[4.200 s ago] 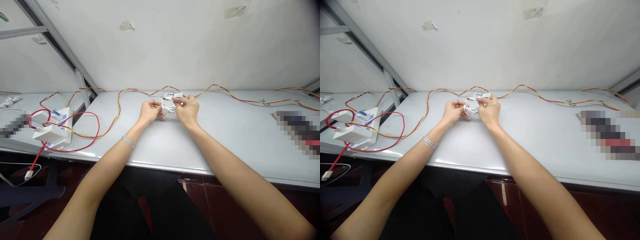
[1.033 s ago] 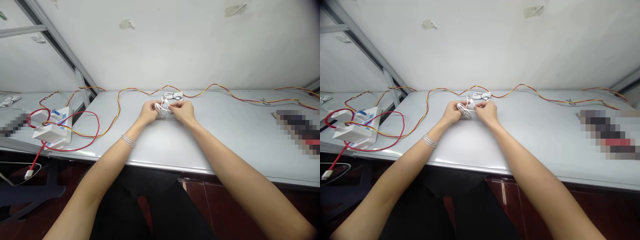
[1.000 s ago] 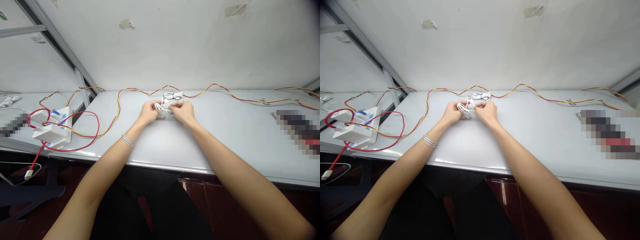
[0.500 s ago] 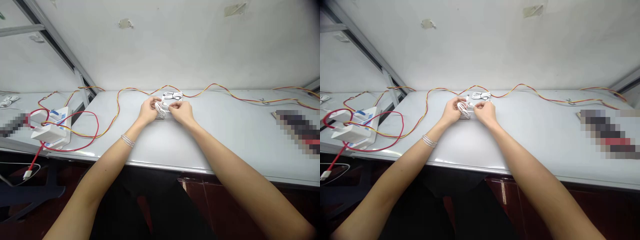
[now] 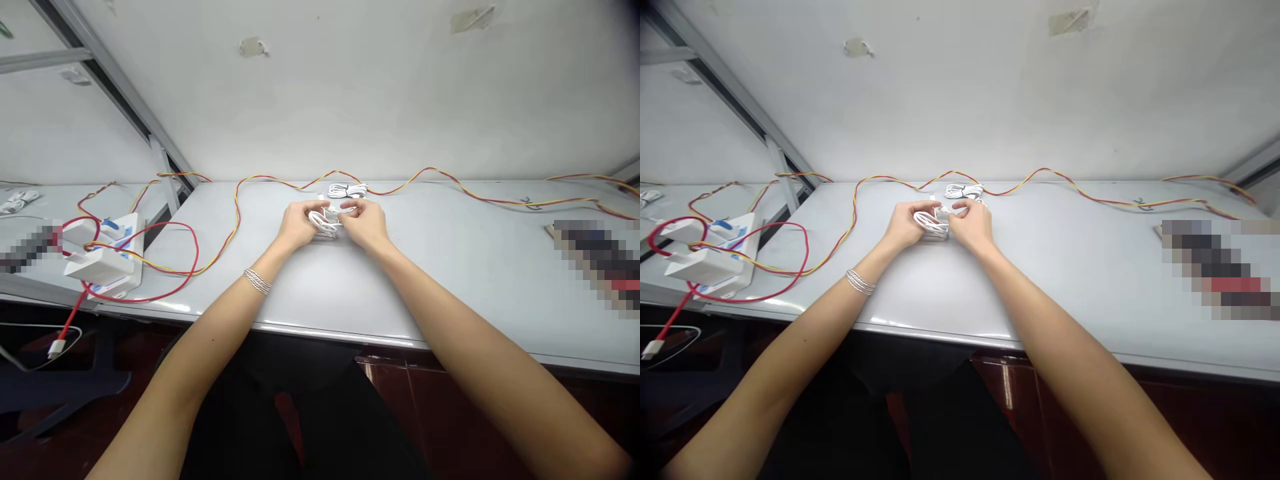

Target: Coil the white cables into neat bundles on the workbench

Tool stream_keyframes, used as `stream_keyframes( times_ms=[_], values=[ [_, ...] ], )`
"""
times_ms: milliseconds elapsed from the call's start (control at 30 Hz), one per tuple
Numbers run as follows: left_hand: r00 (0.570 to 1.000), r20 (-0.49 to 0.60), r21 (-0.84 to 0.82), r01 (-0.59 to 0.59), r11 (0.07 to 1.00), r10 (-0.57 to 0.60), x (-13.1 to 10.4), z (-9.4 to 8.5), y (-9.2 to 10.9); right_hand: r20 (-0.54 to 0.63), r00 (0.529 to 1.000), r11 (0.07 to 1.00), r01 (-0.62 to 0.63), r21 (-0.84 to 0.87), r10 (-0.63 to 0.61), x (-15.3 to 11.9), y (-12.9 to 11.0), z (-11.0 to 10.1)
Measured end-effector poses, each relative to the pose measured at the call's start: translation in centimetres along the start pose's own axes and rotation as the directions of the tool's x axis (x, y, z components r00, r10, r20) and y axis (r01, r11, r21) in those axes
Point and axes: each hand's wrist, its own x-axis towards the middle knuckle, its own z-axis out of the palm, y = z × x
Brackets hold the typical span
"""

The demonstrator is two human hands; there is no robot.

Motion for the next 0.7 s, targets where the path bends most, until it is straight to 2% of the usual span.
stream_keyframes(
  times_ms=[300,467,700],
  values=[
    [0.999,-0.014,0.000,0.037,0.999,-0.037,0.1,0.1,-0.1,-0.007,1.000,1.000,0.021,0.024,-0.021,0.2,0.3,0.4],
    [0.999,0.013,0.089,-0.046,0.995,0.045,0.3,0.0,-0.6,-0.017,1.000,1.000,0.027,0.014,-0.026,0.1,0.2,0.4],
    [0.988,0.034,0.028,-0.149,0.988,0.148,0.8,-0.3,-1.7,0.002,1.000,1.000,-0.013,0.003,0.013,-0.2,-0.6,0.1]
  ],
)
